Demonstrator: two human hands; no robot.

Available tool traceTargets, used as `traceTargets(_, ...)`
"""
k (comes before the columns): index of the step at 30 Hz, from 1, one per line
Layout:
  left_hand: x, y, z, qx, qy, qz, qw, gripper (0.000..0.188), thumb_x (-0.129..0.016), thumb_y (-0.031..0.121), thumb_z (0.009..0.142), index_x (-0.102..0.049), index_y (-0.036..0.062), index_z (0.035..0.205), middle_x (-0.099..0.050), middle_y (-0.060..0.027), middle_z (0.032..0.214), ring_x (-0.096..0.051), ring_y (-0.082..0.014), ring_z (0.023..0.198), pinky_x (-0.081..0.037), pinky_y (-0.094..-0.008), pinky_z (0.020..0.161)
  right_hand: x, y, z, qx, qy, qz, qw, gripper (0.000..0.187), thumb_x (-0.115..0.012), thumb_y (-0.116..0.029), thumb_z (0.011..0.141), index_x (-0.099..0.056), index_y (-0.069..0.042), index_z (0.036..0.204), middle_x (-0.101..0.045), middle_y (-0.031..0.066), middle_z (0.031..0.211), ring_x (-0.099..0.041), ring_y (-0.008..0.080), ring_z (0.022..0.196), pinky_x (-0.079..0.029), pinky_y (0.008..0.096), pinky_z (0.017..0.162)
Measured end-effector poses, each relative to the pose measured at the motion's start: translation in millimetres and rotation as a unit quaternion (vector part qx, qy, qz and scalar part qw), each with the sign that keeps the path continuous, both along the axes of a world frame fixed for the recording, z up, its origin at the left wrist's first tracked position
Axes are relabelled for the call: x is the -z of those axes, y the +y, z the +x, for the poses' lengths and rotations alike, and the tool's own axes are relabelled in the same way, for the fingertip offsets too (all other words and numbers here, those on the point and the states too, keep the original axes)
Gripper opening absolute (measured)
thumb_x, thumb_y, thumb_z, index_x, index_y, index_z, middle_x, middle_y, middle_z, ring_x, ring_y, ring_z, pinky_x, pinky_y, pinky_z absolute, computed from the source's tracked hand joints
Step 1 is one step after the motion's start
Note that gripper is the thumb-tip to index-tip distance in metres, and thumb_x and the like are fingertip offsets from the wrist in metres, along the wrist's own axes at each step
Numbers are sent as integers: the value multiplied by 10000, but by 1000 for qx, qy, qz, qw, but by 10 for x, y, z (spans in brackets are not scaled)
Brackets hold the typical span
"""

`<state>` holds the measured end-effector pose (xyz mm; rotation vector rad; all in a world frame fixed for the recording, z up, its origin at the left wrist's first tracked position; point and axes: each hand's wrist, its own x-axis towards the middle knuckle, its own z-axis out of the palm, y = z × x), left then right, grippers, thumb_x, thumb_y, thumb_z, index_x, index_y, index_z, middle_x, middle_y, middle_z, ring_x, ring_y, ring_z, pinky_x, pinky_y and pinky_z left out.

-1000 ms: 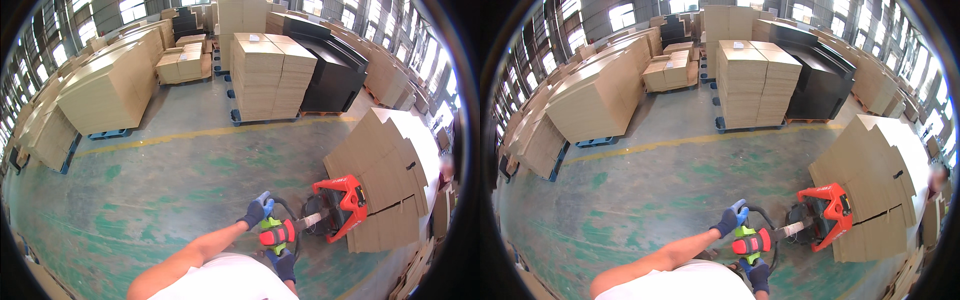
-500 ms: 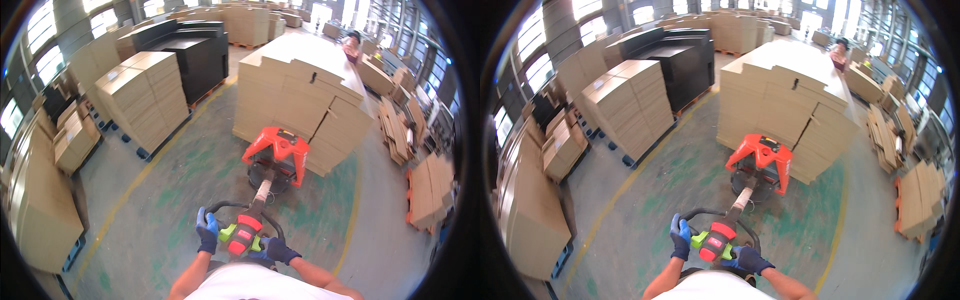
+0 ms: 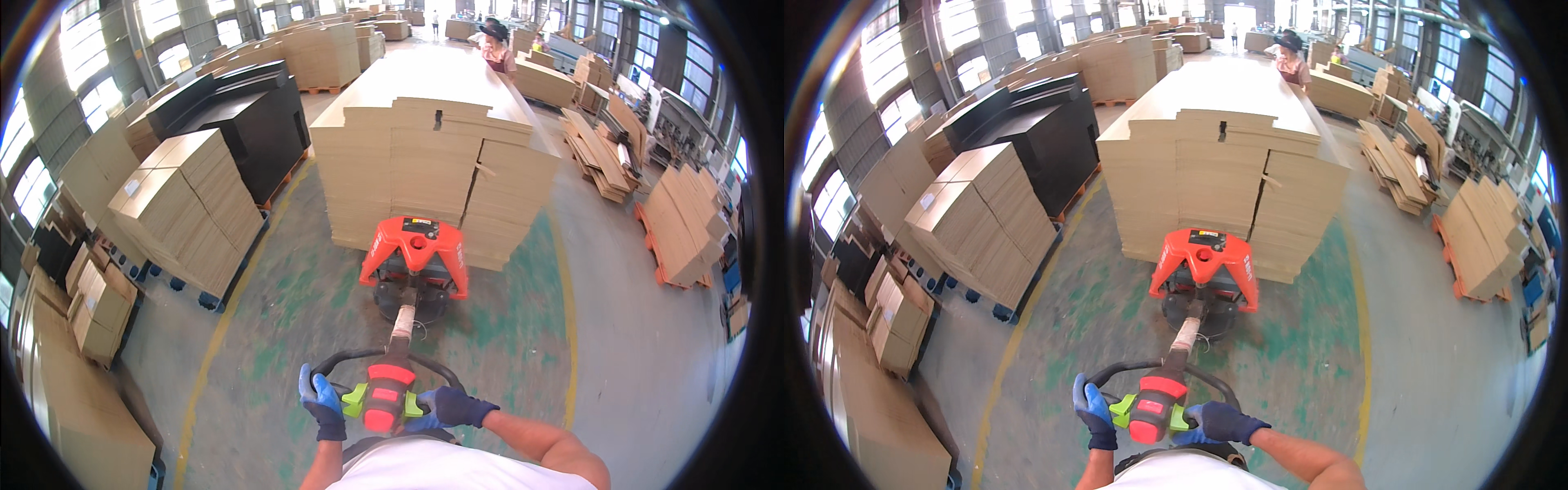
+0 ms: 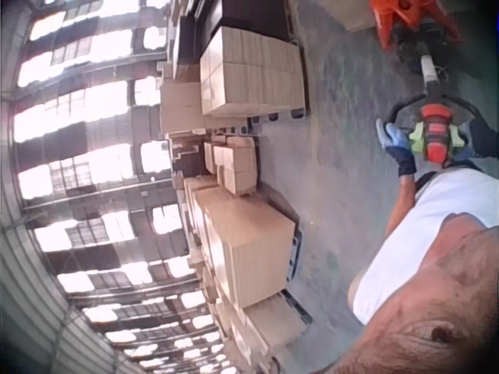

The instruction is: The person uses a red electric pallet jack to move large stacks of wooden panels across a warehouse floor, navigating between other pallets and workers.

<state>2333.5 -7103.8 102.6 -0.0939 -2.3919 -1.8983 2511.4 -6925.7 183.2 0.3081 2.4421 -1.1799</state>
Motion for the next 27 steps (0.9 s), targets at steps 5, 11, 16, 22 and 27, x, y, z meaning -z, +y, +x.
traceTargets(5, -65, -101, -162, 57, 150, -78, 984, 353, -489, 32, 800, -626, -66, 1110, -626, -237, 1113, -561, -377, 1093, -396, -442, 990, -65, -18, 28, 17, 27, -30, 999, 610, -655, -612, 752, -633, -27, 923, -652, 188, 857, -634, 341, 798, -466, 388, 709)
traceTargets(11, -59, -66, -225, 84, 136, -2, 987, 345, -474, 15, 771, -640, -81, 1058, -643, -244, 1057, -583, -386, 1051, -422, -445, 954, -151, -25, 59, 27, 35, -29, 999, 542, -661, -537, 794, -632, -23, 963, -637, 196, 847, -624, 308, 773, -457, 353, 706)
traceTargets(16, 90, -49, -277, 122, 72, 58, 988, 350, -460, -5, 765, -641, -84, 1054, -649, -241, 1039, -625, -348, 965, -477, -419, 872, -107, -14, 201, 78, 134, -18, 988, 409, -551, -392, 920, -614, -34, 1107, -634, 206, 956, -626, 312, 808, -475, 376, 737)
traceTargets(22, 21, 3, -345, 108, 142, 70, 982, 334, -487, -7, 737, -667, -54, 1015, -677, -204, 980, -640, -321, 938, -488, -412, 862, -137, -146, 153, 126, 214, 14, 969, 414, -543, -411, 915, -620, -62, 1126, -622, 201, 796, -615, 322, 703, -471, 369, 643)
traceTargets(27, -160, 91, -355, 170, 253, -24, 952, 396, -517, 23, 731, -642, -16, 1104, -668, -203, 919, -639, -357, 823, -497, -442, 791, 6, -101, 262, 177, 205, 53, 961, 365, -553, -358, 912, -652, -62, 1102, -640, 192, 778, -643, 290, 661, -486, 361, 610)
